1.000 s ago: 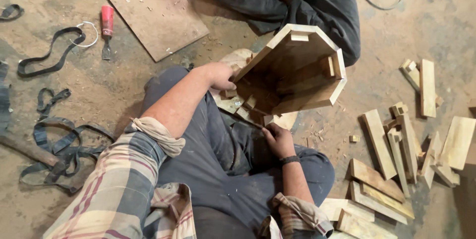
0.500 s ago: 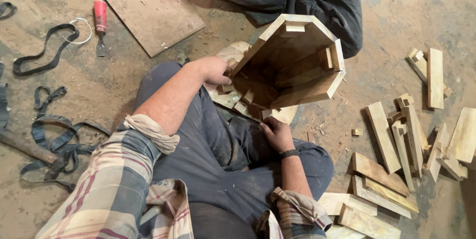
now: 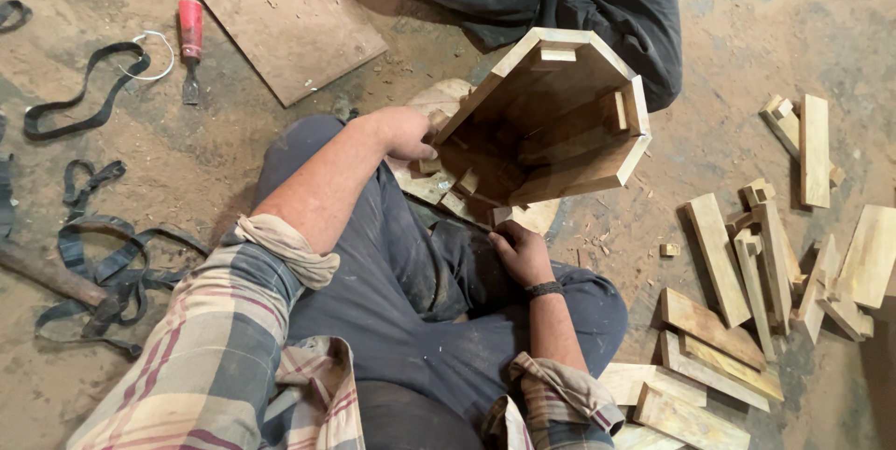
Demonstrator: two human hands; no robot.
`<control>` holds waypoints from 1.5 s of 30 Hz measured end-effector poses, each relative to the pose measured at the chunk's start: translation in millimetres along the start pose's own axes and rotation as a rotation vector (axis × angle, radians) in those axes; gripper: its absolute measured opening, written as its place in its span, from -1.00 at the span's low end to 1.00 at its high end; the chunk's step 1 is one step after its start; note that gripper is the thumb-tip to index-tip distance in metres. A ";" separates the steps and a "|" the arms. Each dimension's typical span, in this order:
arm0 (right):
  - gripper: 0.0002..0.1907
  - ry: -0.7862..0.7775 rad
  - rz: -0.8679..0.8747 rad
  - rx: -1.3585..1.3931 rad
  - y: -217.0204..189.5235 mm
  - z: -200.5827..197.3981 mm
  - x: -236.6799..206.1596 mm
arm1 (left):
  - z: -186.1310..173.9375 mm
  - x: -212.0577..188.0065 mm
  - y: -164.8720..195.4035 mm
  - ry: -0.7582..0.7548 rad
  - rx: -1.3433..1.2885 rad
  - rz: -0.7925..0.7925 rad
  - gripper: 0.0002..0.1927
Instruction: The person sits on the floor and assembles a hexagonal wooden structure by fitting pre-cut wooden pieces together. They repeatedly pick up pieces, align them into the frame, and adjust the fit by hand.
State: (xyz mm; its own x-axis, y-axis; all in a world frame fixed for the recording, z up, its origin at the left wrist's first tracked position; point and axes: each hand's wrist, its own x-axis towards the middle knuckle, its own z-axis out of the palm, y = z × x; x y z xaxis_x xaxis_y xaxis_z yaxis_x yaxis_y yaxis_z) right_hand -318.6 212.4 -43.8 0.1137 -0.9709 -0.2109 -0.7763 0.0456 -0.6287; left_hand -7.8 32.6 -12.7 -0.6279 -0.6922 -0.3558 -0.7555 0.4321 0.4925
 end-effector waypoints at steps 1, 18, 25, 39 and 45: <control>-0.74 -0.003 0.005 0.001 -0.7 -0.3 -0.4 | -0.2 -0.5 0.4 -0.003 -0.011 -0.007 -0.48; -0.72 -0.002 -0.020 -0.019 4.8 2.3 0.7 | -0.6 -1.7 1.5 0.011 -0.012 0.026 -0.52; -0.72 -0.013 -0.011 0.002 5.3 2.0 2.1 | -1.4 -1.1 0.9 -0.003 -0.014 0.017 -0.54; -0.71 -0.009 -0.024 -0.022 4.2 1.5 1.3 | -1.7 -3.5 0.8 0.002 -0.022 0.001 -0.53; -0.71 -0.013 -0.012 -0.017 3.7 1.9 0.9 | -2.2 -5.0 1.0 0.015 -0.032 -0.001 -0.53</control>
State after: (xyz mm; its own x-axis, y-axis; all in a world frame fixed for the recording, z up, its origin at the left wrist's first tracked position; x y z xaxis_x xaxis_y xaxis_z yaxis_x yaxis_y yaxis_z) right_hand -320.2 212.1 -47.8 0.1312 -0.9681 -0.2137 -0.7853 0.0301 -0.6184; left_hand -5.0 35.3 -8.7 -0.6243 -0.7011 -0.3446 -0.7494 0.4129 0.5177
